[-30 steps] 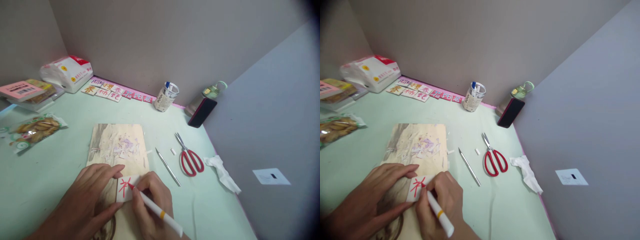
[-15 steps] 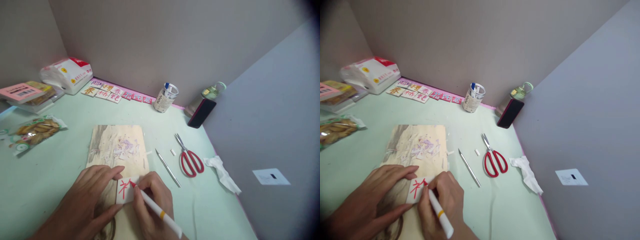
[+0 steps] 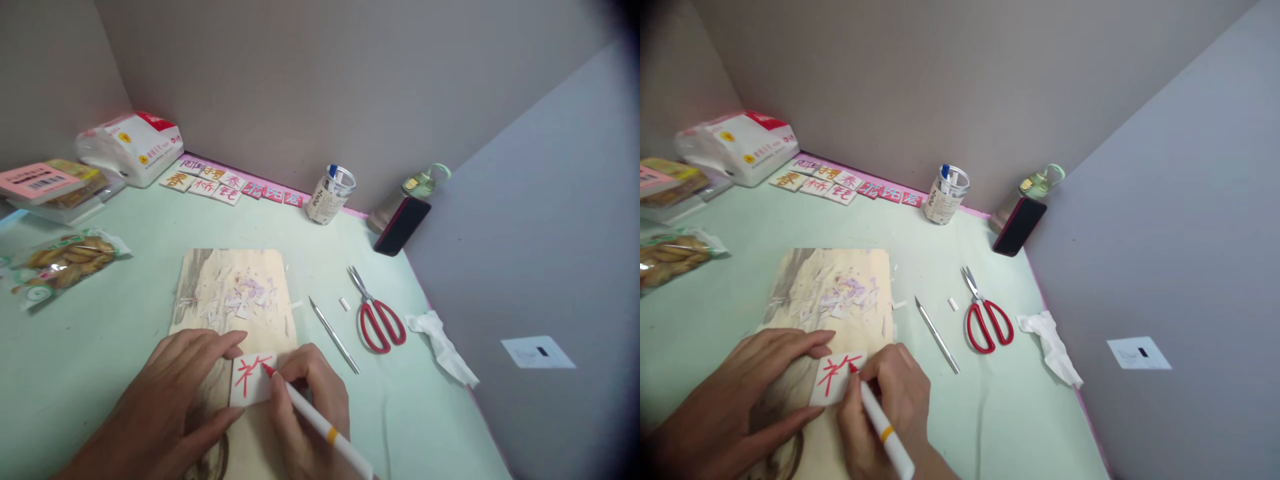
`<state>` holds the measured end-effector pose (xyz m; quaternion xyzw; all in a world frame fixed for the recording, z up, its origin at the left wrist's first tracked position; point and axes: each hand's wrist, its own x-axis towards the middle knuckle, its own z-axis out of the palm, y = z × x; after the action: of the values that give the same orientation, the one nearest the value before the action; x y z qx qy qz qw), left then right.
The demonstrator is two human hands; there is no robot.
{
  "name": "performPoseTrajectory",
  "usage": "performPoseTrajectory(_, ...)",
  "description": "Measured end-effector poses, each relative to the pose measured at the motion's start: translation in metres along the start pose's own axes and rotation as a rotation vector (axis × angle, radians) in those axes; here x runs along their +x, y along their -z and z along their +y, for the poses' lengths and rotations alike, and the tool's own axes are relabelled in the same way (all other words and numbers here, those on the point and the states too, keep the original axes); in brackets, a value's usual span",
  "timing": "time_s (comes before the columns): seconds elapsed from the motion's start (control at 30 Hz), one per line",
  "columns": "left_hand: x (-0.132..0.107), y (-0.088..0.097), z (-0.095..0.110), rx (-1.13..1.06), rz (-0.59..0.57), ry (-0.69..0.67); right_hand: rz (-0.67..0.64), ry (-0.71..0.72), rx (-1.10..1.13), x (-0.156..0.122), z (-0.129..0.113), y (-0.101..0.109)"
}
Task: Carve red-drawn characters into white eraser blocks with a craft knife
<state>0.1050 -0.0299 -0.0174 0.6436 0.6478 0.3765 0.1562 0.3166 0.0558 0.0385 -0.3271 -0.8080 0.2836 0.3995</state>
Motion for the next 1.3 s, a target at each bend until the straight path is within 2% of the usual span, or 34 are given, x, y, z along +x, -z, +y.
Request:
performPoseTrajectory(0.4,0.001,0.0,-0.001,-0.012,-0.024,-0.008,-0.019,-0.014,-0.001,0.003,-0.007,-0.002)
performPoseTrajectory(0.57,0.003,0.001,0.004,-0.017,-0.03,0.004,0.097,0.014,-0.024,0.009,-0.01,-0.003)
performPoseTrajectory(0.9,0.004,0.002,0.004,-0.011,-0.005,-0.001,0.049,-0.001,-0.115,0.011,-0.011,0.001)
performPoseTrajectory(1.13,0.005,0.002,0.006,-0.006,0.028,-0.003,0.022,0.022,-0.054,0.013,-0.013,0.004)
performPoseTrajectory(1.3,0.004,0.003,0.009,-0.019,0.006,0.027,0.015,0.003,-0.048,0.012,-0.012,0.004)
